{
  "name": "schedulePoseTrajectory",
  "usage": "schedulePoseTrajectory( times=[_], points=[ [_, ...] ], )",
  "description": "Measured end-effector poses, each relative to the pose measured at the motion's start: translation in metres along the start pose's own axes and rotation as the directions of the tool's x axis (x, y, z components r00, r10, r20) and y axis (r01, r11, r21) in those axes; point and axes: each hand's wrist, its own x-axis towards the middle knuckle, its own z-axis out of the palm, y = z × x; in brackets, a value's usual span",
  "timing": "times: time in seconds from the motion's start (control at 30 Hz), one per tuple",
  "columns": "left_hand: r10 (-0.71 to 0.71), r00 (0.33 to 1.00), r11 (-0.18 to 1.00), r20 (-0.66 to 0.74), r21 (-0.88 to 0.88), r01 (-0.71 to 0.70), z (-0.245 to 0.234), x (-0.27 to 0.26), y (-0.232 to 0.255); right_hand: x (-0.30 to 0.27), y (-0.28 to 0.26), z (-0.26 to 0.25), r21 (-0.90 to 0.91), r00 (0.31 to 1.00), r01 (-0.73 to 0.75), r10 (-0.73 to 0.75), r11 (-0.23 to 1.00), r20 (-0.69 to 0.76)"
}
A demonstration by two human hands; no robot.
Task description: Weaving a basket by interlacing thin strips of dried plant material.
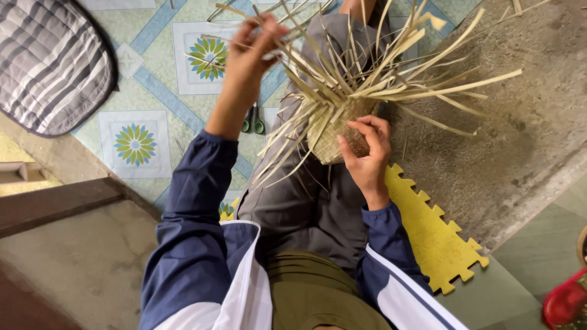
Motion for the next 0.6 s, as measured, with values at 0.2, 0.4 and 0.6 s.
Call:
schedulePoseTrajectory(
  times=[0.2,0.4,0.6],
  points=[
    [0.531,0.689,0.842,-0.492,0.392,-0.369,0.041,-0.061,0.047,-0.005,0.005,-0.003,-0.003,1.000,-0.011,0.011,1.000,-0.004],
    [0.483,0.871,0.587,-0.093,0.772,-0.243,0.095,-0.119,0.026,-0.008,0.013,-0.005,0.047,0.999,0.045,-0.044,0.998,-0.018],
    [0.155,0.988,0.332,0.010,0.941,-0.062,0.086,-0.127,0.014,-0.013,0.004,-0.011,-0.063,0.995,0.102,-0.103,0.993,-0.005]
  ],
)
